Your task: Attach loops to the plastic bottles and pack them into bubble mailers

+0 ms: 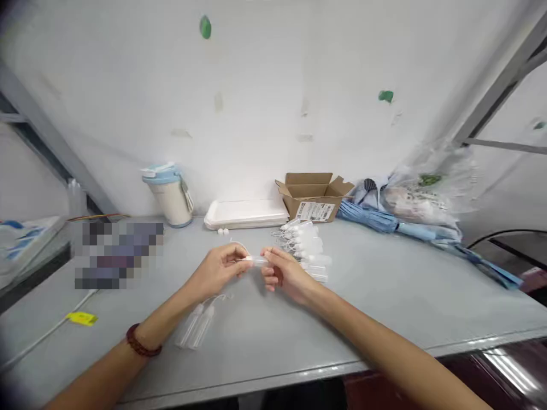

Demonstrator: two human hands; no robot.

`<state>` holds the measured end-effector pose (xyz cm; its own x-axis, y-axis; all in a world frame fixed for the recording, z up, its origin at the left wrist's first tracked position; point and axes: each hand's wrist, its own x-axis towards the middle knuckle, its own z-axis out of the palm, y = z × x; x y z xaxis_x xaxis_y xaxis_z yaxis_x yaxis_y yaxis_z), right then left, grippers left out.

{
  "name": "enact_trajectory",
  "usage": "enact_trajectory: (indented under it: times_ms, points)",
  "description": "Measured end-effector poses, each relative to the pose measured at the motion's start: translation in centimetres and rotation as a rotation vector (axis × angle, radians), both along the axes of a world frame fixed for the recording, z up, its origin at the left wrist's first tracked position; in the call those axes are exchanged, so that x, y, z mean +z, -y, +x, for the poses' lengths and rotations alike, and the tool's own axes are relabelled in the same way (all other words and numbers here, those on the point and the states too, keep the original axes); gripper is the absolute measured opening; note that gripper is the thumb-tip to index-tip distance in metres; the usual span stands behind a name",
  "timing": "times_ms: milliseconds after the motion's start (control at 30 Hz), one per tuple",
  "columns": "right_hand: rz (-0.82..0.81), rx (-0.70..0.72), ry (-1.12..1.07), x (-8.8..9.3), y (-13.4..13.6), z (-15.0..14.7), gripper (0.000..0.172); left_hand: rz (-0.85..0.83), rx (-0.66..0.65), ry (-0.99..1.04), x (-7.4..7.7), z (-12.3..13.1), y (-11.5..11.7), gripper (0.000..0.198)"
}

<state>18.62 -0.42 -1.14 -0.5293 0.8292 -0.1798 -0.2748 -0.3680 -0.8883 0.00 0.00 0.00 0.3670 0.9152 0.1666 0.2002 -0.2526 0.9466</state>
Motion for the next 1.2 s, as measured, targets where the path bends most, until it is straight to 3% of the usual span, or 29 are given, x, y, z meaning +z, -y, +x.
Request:
enact_trajectory:
  times_ms: [167, 300, 367, 433, 533, 600, 733, 800, 1033, 1200]
  points:
    - [0.100, -0.015, 0.060, -0.3, -0.1, -0.1, 0.026, -0.086, -0.029, -0.056, 0.2, -0.1, -0.4, 0.029]
    - [0.295, -0.002, 0.222, -0.2, 0.0, 0.0, 0.028, -0.166, -0.076, -0.119, 0.3, -0.2, -0.3, 0.041]
    - [0.549, -0.052, 0.445, -0.2, 0.0, 0.3, 0.028, -0.184, -0.052, -0.111, 0.5, -0.2, -0.2, 0.042]
    - [0.913, -0.152, 0.686, -0.2, -0.1, 0.7, 0.027, -0.229, -0.021, -0.100, 0.7, -0.1, -0.1, 0.044]
    - [1.296, -0.270, 0.829, -0.4, -0.4, 1.1, 0.025, -0.261, -0.027, -0.070, 0.8, 0.0, 0.1, 0.045]
    - [1.273, -0.298, 0.826, -0.5, -0.4, 1.1, 0.027, -0.197, -0.030, -0.056, 0.8, 0.2, 0.2, 0.040]
    - [0.919, -0.205, 0.738, -0.4, -0.5, 0.9, 0.032, 0.014, 0.025, -0.087, 0.5, 0.4, 0.4, 0.023]
    - [0.848, -0.191, 0.696, -0.3, -0.5, 0.8, 0.033, 0.054, 0.031, -0.081, 0.4, 0.3, 0.4, 0.020]
    - [1.182, -0.330, 0.788, -0.5, 0.0, 0.7, 0.027, -0.170, -0.043, -0.086, 0.3, 0.0, -0.1, 0.045]
    - [1.054, -0.277, 0.737, -0.4, 0.4, 0.5, 0.031, -0.199, -0.068, -0.073, 0.4, 0.1, 0.0, 0.043]
